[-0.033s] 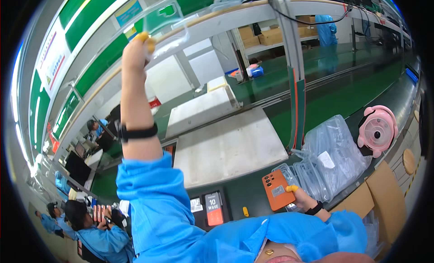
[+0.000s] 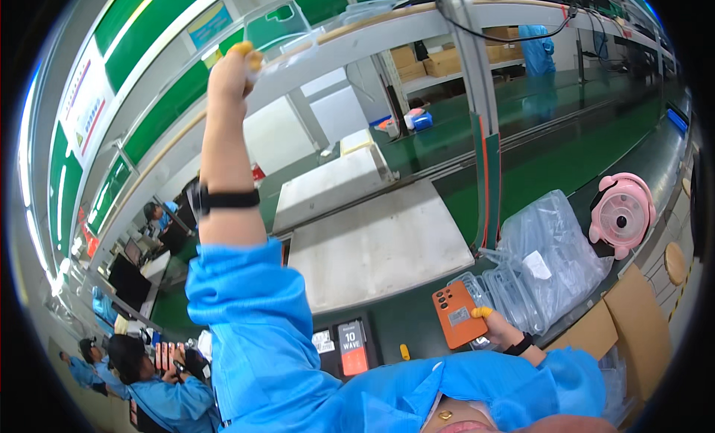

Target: The recorder is seen cleaning and assembling smartphones into their retail boxes on a factory assembly line.

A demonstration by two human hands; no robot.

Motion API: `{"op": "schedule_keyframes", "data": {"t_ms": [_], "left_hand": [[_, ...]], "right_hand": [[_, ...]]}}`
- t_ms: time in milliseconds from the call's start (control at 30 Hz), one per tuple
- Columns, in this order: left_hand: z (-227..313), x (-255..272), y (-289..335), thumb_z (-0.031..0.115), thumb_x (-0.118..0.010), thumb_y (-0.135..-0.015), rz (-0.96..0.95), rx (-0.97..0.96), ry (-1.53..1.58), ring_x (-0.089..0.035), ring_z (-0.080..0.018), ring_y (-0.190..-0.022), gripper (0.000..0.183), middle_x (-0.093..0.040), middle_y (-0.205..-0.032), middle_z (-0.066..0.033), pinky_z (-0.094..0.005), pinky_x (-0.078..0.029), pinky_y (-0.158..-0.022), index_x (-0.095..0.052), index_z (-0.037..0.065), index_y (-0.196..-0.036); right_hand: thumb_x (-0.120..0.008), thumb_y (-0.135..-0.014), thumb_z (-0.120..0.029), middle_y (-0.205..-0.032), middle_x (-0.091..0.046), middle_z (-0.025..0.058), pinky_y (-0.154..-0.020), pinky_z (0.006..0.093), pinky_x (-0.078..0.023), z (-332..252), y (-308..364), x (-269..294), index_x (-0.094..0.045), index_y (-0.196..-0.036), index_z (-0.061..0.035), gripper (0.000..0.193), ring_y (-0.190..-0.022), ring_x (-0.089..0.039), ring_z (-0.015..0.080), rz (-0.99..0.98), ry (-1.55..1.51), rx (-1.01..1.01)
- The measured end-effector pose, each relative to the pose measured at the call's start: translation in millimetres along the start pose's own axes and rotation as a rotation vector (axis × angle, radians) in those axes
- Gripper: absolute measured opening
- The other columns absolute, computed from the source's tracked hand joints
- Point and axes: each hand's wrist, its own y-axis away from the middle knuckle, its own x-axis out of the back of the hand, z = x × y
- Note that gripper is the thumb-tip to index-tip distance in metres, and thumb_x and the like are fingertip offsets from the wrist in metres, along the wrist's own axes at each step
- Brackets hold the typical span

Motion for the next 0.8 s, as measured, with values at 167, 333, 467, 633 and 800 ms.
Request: {"op": "schedule_keyframes", "data": {"t_ms": [167, 333, 467, 633, 800], "left_hand": [[9.5, -101.0, -69.9, 0.020, -0.041, -0.081, -0.010, 0.064, 0.033, -0.044, -0.0106, -0.050, 0.022, -0.055, -0.075, -0.0059, -0.0209, -0.034, -0.040, -0.054, 0.008, -0.094], [13.7, -144.9, -91.8, 0.021, -0.040, -0.083, 0.007, 0.147, -0.068, -0.045, -0.0098, -0.050, 0.021, -0.052, -0.075, -0.0057, -0.0190, -0.036, -0.036, -0.049, 0.004, -0.091], [12.8, -157.0, -96.4, 0.028, -0.037, -0.084, -0.213, 0.198, -0.524, -0.041, -0.0076, -0.046, 0.030, -0.050, -0.067, -0.0040, -0.0205, -0.035, -0.036, -0.052, 0.006, -0.072], [-32.7, -118.5, -132.7, 0.044, -0.037, -0.081, 0.215, -0.227, -1.080, -0.054, -0.0314, -0.097, 0.050, -0.060, -0.097, -0.0155, -0.0387, -0.040, -0.081, -0.058, 0.002, -0.097], [-18.3, -122.7, -67.3, 0.038, -0.040, -0.080, 0.059, -0.632, -0.779, -0.054, -0.0325, -0.094, 0.046, -0.059, -0.097, -0.0187, -0.0377, -0.040, -0.080, -0.056, 0.000, -0.101]], "right_hand": [[-0.043, -0.082, -0.019, -0.109, -0.053, 0.0127, -0.085, 0.0312, -0.041, -7.5, 1.4, 20.3, -0.045, -0.114, 0.0029, 0.038, -0.096, -0.053, 0.0211, -0.032, -0.024, 0.016], [-0.046, -0.080, -0.017, -0.107, -0.054, 0.0098, -0.083, 0.0297, -0.041, -4.5, 0.8, 26.4, -0.046, -0.114, 0.0004, 0.038, -0.094, -0.053, 0.0190, -0.089, -0.056, -0.034], [-0.047, -0.077, -0.014, -0.104, -0.055, 0.0082, -0.082, 0.0299, -0.041, 3.0, 1.2, 33.4, -0.047, -0.114, -0.0016, 0.039, -0.092, -0.053, 0.0179, -0.141, -0.145, -0.046], [-0.047, -0.077, -0.014, -0.109, -0.053, 0.0101, -0.085, 0.0311, -0.041, -2.8, 2.6, 24.5, -0.043, -0.117, -0.0011, 0.042, -0.095, -0.053, 0.0200, -0.157, -0.117, -0.014], [-0.046, -0.078, -0.015, -0.114, -0.049, 0.0118, -0.088, 0.0322, -0.040, -16.1, 6.7, 16.8, -0.038, -0.121, -0.0005, 0.046, -0.100, -0.051, 0.0222, -0.177, -0.094, -0.094]]}}
